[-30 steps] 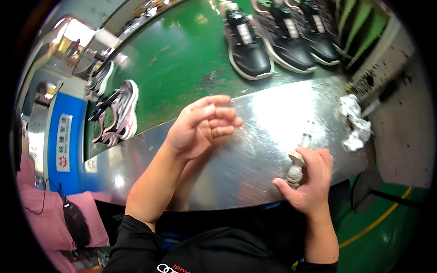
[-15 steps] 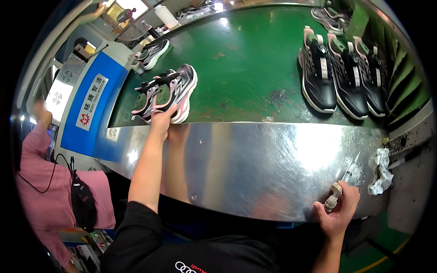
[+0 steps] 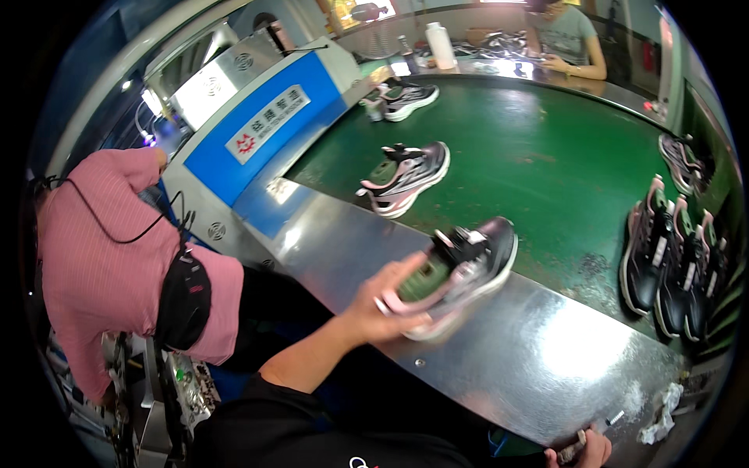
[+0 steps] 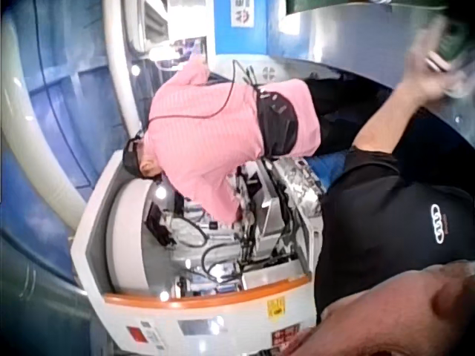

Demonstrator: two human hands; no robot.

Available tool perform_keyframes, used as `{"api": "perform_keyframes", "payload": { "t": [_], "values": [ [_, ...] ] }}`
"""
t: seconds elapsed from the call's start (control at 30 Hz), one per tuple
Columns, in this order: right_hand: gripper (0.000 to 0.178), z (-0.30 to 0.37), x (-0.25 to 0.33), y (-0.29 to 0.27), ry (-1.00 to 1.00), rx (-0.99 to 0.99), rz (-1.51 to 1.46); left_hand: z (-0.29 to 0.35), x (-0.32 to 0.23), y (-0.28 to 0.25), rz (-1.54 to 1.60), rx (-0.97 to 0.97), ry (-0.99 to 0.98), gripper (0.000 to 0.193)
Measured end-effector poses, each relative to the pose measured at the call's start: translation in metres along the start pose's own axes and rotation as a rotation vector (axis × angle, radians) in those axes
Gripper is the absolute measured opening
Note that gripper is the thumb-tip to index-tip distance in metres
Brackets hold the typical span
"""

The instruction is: The person repeatedly takes shoes from a conveyor belt, applies liquid along the seams of the soles using a syringe, and places the shoes back onto the belt.

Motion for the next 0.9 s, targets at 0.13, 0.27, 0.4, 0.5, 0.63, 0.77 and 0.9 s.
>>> {"api": "perform_keyframes", "payload": {
  "t": [0.13, 0.27, 0.4, 0.5, 0.63, 0.77, 0.9],
  "values": [
    [0.057, 0.002, -0.002, -0.010, 0.221, -0.083, -0.475, 0.013, -0.020, 0.036, 0.111, 0.159, 0.040, 0.093],
    [0.041, -0.007, -0.004, -0.028, 0.147, -0.188, -0.694, -0.018, 0.055, 0.041, 1.269, 0.109, -0.289, 0.068],
    [0.041, -0.008, -0.003, -0.036, 0.196, -0.279, -0.699, -0.109, 0.133, 0.051, 0.857, 0.032, -0.406, 0.046],
    [0.043, -0.003, -0.004, -0.037, 0.324, -0.291, -0.672, -0.137, 0.128, 0.042, 0.140, 0.032, -0.429, 0.050],
    [0.041, 0.005, 0.010, -0.037, 0.387, -0.238, -0.634, -0.148, 0.098, 0.045, 0.075, 0.184, -0.451, 0.063],
    [0.049, 0.005, 0.016, -0.036, 0.331, -0.232, -0.714, -0.155, 0.098, 0.062, 0.374, 0.176, -0.375, 0.070],
    [0.061, -0.018, 0.044, -0.040, 0.221, -0.188, -0.815, -0.157, 0.023, 0.050, 0.562, 0.109, -0.202, 0.055]
  ]
}}
Point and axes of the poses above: each hand's wrist, its own z-axis away from the middle knuckle, its own y-axis out of the palm, x = y × z, the point moved 8 cm from there along -z, towards the middle knuckle, and after that the axes turned 12 degrees about x, right-handed, at the moved point
